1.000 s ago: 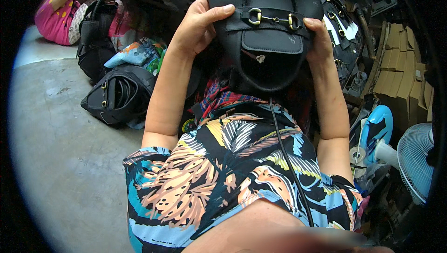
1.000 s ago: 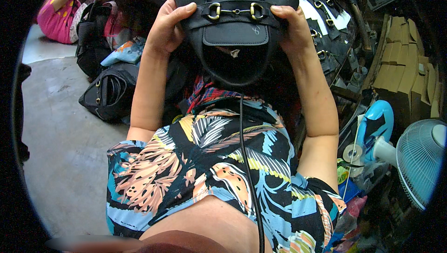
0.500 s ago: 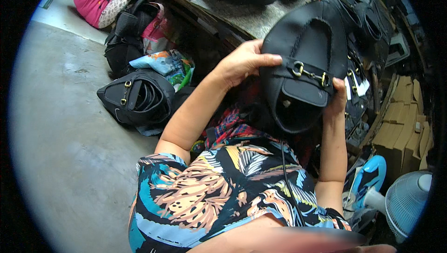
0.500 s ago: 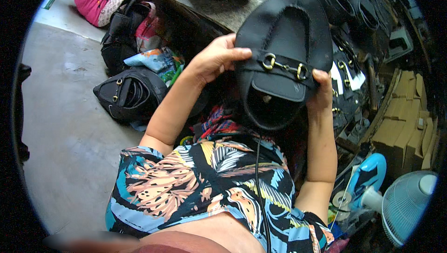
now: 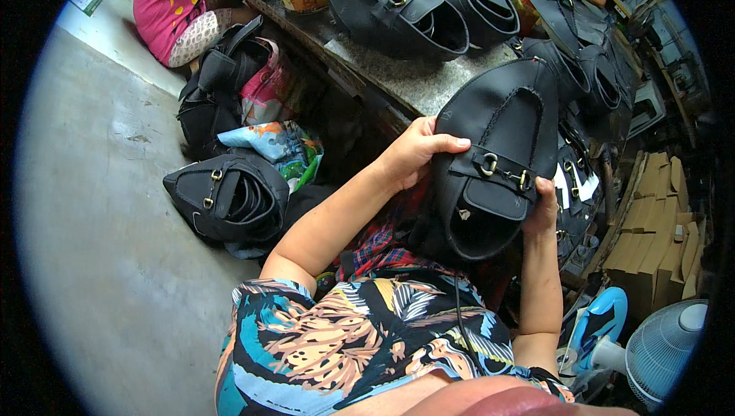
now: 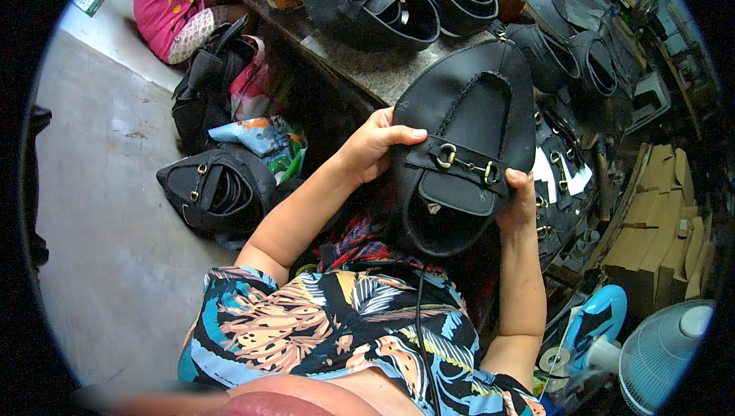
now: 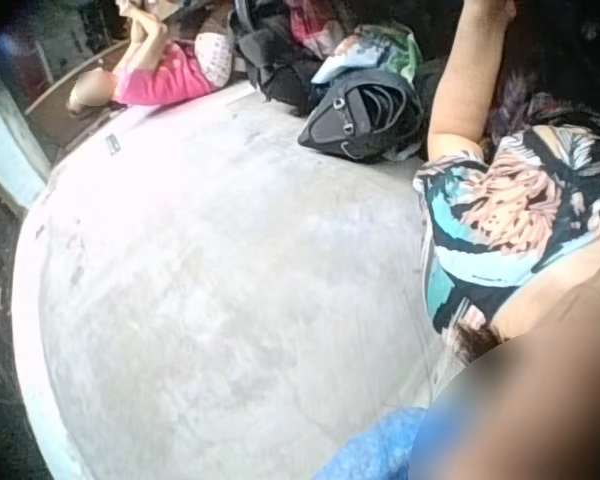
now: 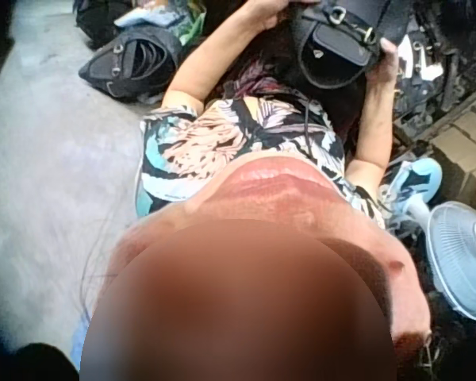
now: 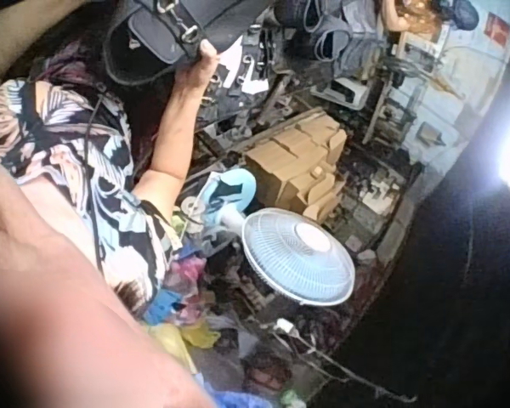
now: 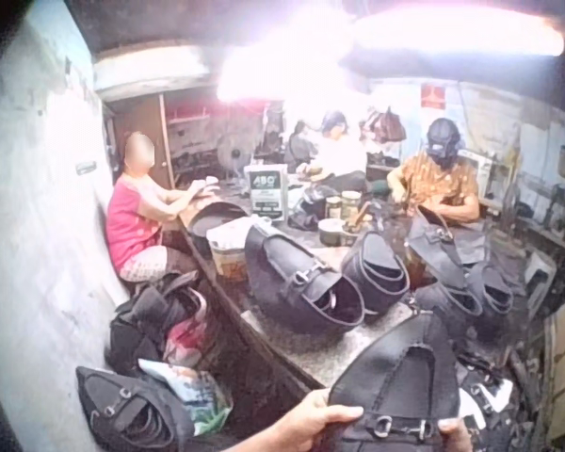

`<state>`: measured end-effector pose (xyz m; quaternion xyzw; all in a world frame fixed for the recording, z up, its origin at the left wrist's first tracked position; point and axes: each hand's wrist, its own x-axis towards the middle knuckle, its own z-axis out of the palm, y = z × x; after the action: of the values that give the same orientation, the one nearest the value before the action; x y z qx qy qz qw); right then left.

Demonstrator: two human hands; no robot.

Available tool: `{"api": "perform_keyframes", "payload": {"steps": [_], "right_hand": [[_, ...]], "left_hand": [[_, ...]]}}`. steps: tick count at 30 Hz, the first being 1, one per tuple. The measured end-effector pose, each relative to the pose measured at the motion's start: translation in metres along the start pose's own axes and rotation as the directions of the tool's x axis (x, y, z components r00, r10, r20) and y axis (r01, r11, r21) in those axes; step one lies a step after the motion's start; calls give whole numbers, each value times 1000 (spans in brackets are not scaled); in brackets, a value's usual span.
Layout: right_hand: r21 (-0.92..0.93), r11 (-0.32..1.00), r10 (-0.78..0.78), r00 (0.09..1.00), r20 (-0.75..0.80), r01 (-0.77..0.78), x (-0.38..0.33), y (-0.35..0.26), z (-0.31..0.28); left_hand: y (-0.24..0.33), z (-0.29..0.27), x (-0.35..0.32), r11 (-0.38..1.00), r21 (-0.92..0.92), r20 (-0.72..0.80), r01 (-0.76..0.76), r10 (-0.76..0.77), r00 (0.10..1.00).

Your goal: The person assembles black sandals by attaching metal buckles to straps, threading the straps through loops, and adjusting the fit. They handle multiple sandals one at a time, turning them over and placing them on a workbench.

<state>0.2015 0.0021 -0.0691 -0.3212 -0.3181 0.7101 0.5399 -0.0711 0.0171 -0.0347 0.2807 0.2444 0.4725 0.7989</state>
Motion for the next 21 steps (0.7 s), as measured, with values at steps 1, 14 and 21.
{"api": "perform_keyframes", "payload": {"steps": [1,14,21], "right_hand": [[-4,1000,2,1000,7,-2,0,0,0],[-79,995,-57,998,-23,55,0,-2,7],[-48,998,-29,997,78,32,3,-6,7]], "left_hand": [[0,0,0,1000,7,2,-1,1,1000],[1,0,-3,994,102,35,-45,41,999],[-4,-10,-10,995,76,68,-71,66,996]]}}
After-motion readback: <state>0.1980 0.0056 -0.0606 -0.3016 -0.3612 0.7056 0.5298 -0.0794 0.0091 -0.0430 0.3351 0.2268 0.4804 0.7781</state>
